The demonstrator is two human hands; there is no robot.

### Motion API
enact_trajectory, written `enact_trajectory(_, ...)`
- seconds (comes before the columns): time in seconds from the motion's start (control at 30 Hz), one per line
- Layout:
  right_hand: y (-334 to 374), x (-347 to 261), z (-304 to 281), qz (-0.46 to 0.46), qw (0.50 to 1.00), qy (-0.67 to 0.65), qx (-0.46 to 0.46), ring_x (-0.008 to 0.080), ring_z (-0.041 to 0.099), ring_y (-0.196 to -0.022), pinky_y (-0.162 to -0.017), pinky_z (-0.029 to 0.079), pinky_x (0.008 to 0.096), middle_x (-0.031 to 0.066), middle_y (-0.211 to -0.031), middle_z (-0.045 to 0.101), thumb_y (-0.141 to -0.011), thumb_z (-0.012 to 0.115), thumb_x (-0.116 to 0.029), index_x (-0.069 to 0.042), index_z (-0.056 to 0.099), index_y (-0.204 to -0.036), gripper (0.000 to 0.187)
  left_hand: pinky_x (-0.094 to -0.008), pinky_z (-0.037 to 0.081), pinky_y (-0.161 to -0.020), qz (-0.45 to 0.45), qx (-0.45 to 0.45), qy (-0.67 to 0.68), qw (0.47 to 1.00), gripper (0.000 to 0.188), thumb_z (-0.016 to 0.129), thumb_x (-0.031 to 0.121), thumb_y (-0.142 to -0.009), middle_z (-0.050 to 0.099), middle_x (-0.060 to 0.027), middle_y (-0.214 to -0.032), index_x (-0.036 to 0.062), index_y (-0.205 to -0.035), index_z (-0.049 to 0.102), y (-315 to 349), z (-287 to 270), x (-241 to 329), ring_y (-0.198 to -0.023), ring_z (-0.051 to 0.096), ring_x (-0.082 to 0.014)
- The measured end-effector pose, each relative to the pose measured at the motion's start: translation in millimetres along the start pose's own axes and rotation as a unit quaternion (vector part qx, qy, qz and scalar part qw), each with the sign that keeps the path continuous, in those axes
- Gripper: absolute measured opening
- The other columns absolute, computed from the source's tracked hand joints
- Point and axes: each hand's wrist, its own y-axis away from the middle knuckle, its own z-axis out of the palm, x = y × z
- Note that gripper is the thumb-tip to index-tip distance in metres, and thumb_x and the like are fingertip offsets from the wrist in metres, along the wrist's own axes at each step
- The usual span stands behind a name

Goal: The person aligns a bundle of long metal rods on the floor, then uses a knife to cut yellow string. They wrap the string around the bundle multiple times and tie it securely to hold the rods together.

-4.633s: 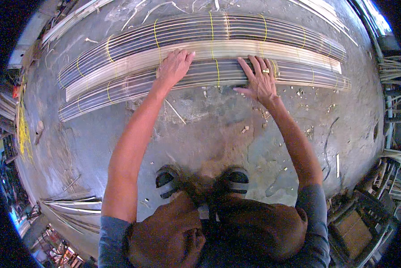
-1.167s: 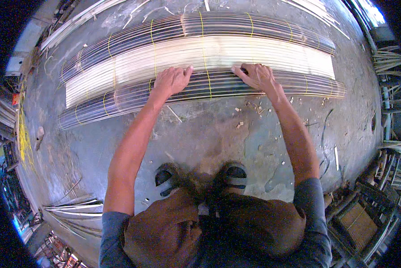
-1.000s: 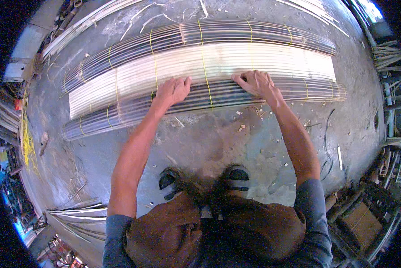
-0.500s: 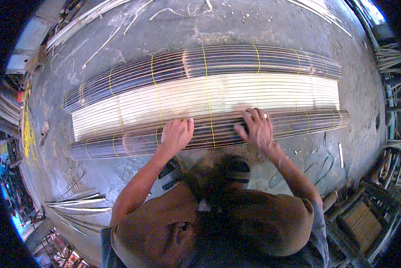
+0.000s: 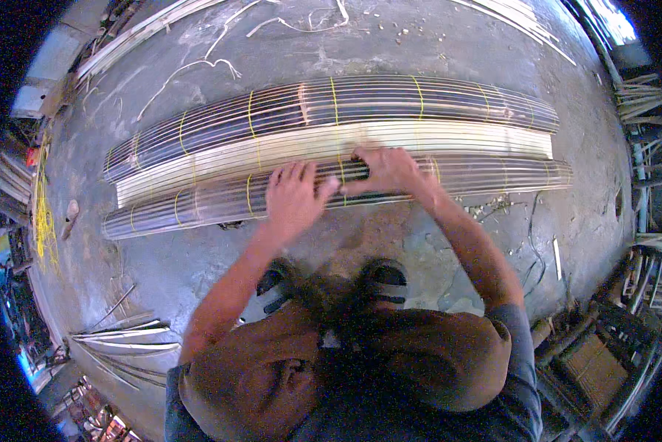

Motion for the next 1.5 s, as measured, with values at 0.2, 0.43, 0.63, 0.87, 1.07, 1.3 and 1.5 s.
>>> enact_trajectory(0.2,-57.9,30.2,-7.9,-0.06,0.924,0.259,0.276,0.0359,0.035,-0.133,-0.105,0.034,0.0505,0.0156,-0.147,0.033,-0.07,0.065,-0.068,-0.018,0.034,-0.145,0.095,-0.0497,0.029,-0.107,0.03,-0.057,-0.02,0.998,0.104,0.056,0.08,-0.067,0.052,-0.0196,-0.128,0.0,-0.132,0.046,-11.9,-8.8,-7.5,-0.122,0.047,-0.0345)
enact_trajectory(0.43,-111.1,49.2,-49.7,0.009,0.905,0.383,0.184,0.0343,0.016,-0.144,-0.111,0.013,0.0643,0.0123,-0.157,0.012,-0.062,0.061,-0.079,-0.021,0.013,-0.152,0.118,-0.0526,0.027,-0.107,0.043,-0.092,-0.026,0.994,0.106,0.064,0.075,-0.063,0.049,-0.0219,-0.131,0.0008,-0.135,0.042,-11.3,2.0,-12.9,-0.126,0.044,-0.0347)
enact_trajectory(0.63,-173.5,65.3,-140.1,0.131,0.854,0.242,0.442,0.0393,0.028,-0.138,-0.109,0.026,0.0554,0.022,-0.149,0.03,-0.078,0.062,-0.064,-0.014,0.027,-0.148,0.093,-0.0536,0.031,-0.105,0.041,-0.145,0.019,0.988,0.101,0.065,0.075,-0.063,0.053,-0.0207,-0.124,0.0029,-0.132,0.046,-29.4,-10.1,-15.3,-0.122,0.047,-0.0359)
enact_trajectory(0.87,-55.4,42.8,-60.1,-0.037,0.931,0.202,0.3,0.0329,0.064,-0.097,-0.09,0.047,0.0515,0.0149,-0.11,0.066,-0.086,0.057,-0.058,-0.012,0.064,-0.117,0.056,-0.0522,0.047,-0.088,0.017,-0.185,0.046,0.982,0.097,0.064,0.079,-0.059,0.053,-0.0242,-0.124,-0.0007,-0.114,0.061,-78.4,-15.0,-47.4,-0.118,0.05,-0.0399)
enact_trajectory(1.07,-8.1,69.6,-44.1,0.109,0.983,0.047,0.138,0.0345,0.066,-0.092,-0.082,0.051,0.0457,0.0163,-0.095,0.069,-0.091,0.049,-0.057,-0.01,0.068,-0.108,0.054,-0.0508,0.049,-0.084,0.039,-0.137,0.096,0.985,0.091,0.054,0.081,-0.068,0.065,-0.0264,-0.094,-0.0054,-0.096,0.063,-104.0,13.4,-62.7,-0.095,0.064,-0.0387)
enact_trajectory(1.3,-11.6,92.2,-14.7,0.071,0.969,0.08,0.223,0.0388,0.067,-0.069,-0.069,0.053,0.0491,0.0189,-0.067,0.066,-0.091,0.049,-0.054,-0.009,0.072,-0.086,0.052,-0.0477,0.051,-0.081,0.044,-0.127,0.044,0.99,0.089,0.048,0.079,-0.075,0.066,-0.0275,-0.085,-0.0077,-0.085,0.067,-88.6,-2.6,-42.6,-0.09,0.065,-0.0393)
enact_trajectory(1.5,43.4,93.2,61.9,-0.005,0.95,0.226,0.214,0.0169,0.053,-0.058,-0.044,0.045,0.0317,0.0024,-0.075,0.057,-0.091,0.059,-0.028,-0.026,0.061,-0.114,0.024,-0.0493,0.052,-0.08,0.042,-0.202,0.059,0.977,0.091,0.049,0.08,-0.073,0.066,-0.0277,-0.085,-0.0077,-0.087,0.067,-32.1,-8.8,-30.9,-0.087,0.065,-0.0404)
